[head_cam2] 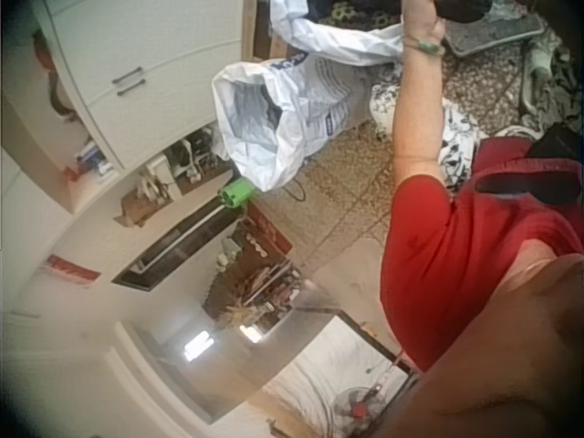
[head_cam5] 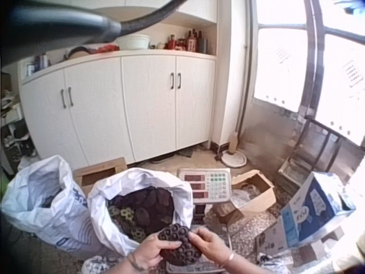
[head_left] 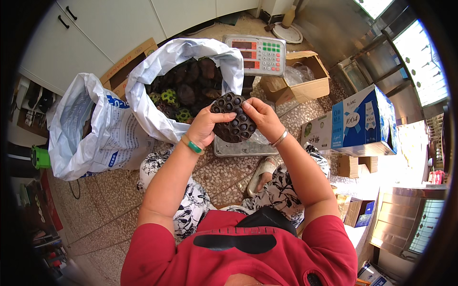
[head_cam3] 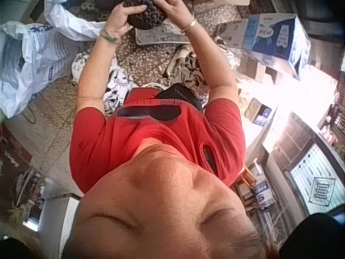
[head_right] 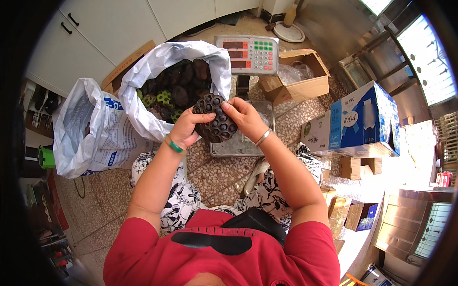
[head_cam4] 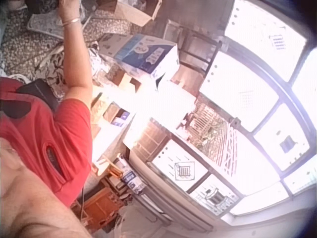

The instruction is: The person sits on the floor and packs dried lotus seeds into a small plastic bag. They place the bag on a digital scale, then seal a cardboard box with yellow tape. The person then picks up a dried lotus pod and removes seeds from it by hand, placing them into the bag on the scale.

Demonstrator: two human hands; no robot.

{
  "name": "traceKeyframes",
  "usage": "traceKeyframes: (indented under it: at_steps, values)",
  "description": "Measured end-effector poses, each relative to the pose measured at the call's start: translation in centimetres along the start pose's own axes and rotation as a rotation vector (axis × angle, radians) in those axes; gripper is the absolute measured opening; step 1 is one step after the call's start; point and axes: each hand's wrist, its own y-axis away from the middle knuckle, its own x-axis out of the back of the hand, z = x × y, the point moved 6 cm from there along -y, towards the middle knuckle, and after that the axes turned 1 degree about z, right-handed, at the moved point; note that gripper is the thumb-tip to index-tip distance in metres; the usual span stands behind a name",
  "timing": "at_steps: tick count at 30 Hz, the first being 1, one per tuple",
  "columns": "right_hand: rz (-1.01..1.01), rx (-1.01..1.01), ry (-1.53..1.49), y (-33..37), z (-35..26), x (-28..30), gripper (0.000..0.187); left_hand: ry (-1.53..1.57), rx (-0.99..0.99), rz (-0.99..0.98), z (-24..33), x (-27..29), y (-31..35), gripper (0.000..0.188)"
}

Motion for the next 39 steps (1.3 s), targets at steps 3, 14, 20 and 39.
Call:
traceKeyframes:
  at_steps: [3, 14, 20, 39]
  values:
    - [0.320, 0.181, 0.613, 0.9, -2.8, 2.0, 0.031, -0.112, -0.064, 0.164, 0.3, 1.1, 0.2, 0.029]
    - [-0.115, 0.020, 0.059, 1.1, -0.6, -0.9, 0.023, -0.029, 0.022, -0.016, 0.2, 0.0, 0.6, 0.028]
    - [-0.169, -0.303, -0.680, 0.3, -0.4, 0.6, 0.032, -0.176, -0.126, 0.171, 1.2, 0.9, 0.6, 0.032]
    - [-0.188, -0.265, -0.586, 0.7, -0.3, -0.1, 0.025, -0.255, 0.004, 0.095, 0.9, 0.8, 0.5, 0.036]
